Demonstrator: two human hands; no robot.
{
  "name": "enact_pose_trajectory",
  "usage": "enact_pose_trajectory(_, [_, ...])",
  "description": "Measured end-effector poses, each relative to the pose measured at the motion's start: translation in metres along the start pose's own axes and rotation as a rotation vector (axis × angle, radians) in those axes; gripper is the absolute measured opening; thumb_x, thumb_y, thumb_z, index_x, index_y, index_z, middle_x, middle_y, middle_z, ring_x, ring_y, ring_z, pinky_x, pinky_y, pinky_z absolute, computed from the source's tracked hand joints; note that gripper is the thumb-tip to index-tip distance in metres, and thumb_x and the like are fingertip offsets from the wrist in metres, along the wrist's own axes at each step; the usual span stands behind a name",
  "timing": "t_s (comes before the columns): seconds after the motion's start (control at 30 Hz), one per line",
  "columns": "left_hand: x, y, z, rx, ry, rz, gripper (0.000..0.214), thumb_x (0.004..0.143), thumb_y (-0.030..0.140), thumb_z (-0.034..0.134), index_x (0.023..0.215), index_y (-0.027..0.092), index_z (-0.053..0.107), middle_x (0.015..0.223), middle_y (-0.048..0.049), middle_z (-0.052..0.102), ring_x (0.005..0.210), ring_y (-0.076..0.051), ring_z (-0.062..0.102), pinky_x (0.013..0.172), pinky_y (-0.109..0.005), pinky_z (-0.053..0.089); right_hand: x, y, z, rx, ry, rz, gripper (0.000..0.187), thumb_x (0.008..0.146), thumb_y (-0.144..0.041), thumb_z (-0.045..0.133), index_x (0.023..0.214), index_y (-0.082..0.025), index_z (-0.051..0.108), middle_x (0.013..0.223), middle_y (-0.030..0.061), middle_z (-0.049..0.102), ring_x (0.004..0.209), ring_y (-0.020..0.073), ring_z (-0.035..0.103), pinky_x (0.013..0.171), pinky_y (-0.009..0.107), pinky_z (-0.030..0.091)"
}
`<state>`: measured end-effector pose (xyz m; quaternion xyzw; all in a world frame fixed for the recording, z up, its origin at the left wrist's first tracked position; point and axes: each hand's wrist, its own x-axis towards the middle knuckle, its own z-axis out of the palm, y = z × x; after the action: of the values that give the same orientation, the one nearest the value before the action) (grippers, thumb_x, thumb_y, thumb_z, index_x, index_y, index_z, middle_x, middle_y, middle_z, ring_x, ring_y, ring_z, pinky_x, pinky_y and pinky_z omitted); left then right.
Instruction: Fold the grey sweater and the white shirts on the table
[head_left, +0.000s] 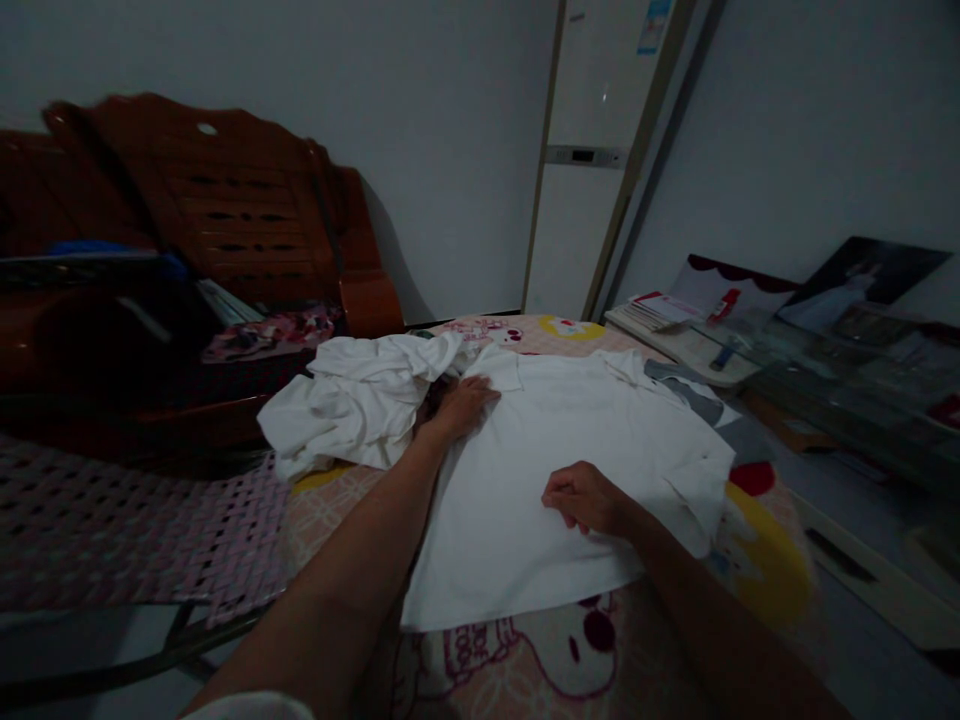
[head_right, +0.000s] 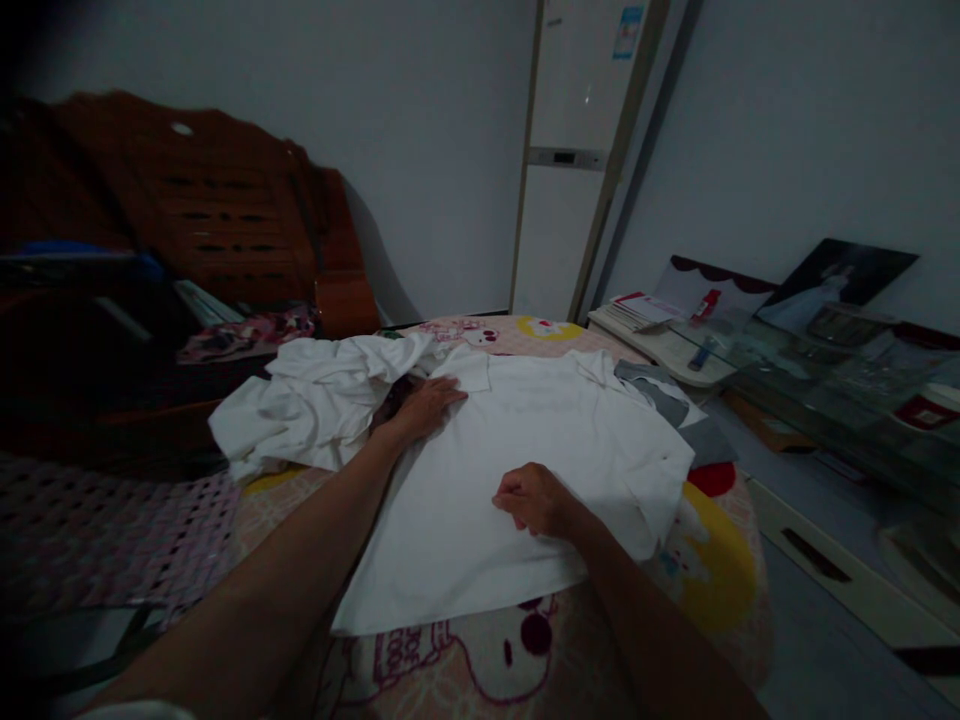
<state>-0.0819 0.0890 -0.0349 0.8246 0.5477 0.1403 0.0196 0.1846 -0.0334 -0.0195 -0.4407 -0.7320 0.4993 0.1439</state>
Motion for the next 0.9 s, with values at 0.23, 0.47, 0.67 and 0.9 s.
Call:
enact_pose_trajectory(0.23, [0.019, -0.008, 0.001, -0.401, 0.174, -0.255, 0.054, 0.072, -0.001, 0.046, 0.12, 0.013, 0.066, 0.125, -0.0136, 0.067, 0.119, -0.025, 0.058, 0.105, -0.04, 0.044, 0.0, -0.001, 0.001, 0.022, 0.029, 0.026, 0.023, 0.084, -0.036, 0.058, 0.073, -0.016, 0.062, 0.05, -0.0042, 0.055, 0.039, 0.0078, 0.046, 0.038, 0.018, 0.032])
enact_pose_trajectory(0.47, [0.02, -0.027, -0.014, -1.193, 0.443, -0.468, 0.057, 0.078, 0.018, 0.048, 0.134, 0.011, 0.056, 0.085, -0.0034, 0.07, 0.073, -0.014, 0.065, 0.071, -0.026, 0.054, 0.006, -0.014, 0.032, -0.058, -0.032, -0.254, 0.01, 0.081, -0.023, 0.066, 0.08, -0.015, 0.072, 0.067, 0.0003, 0.066, 0.058, 0.0106, 0.056, 0.053, 0.02, 0.04])
enact_pose_trajectory(0.67, [0.02, -0.021, -0.02, -1.524, 0.446, -0.496, 0.043, 0.082, 0.02, 0.052, 0.125, 0.014, 0.056, 0.067, 0.0031, 0.055, 0.057, -0.009, 0.054, 0.06, -0.021, 0.051, 0.002, -0.036, 0.077, -0.461, -0.178, -0.652, 0.03, 0.087, -0.041, 0.069, 0.101, -0.016, 0.072, 0.088, 0.0057, 0.07, 0.072, 0.0137, 0.062, 0.065, 0.023, 0.044])
enact_pose_trajectory(0.9, [0.017, -0.015, -0.031, -1.808, 0.446, -0.394, 0.012, 0.086, 0.025, 0.062, 0.095, 0.019, 0.057, 0.059, 0.0091, 0.041, 0.05, -0.007, 0.044, 0.068, -0.026, 0.057, -0.012, -0.056, 0.11, -0.998, -0.171, -0.824, 0.017, 0.098, -0.027, 0.048, 0.101, -0.015, 0.059, 0.09, 0.0064, 0.064, 0.071, 0.0174, 0.058, 0.056, 0.028, 0.04])
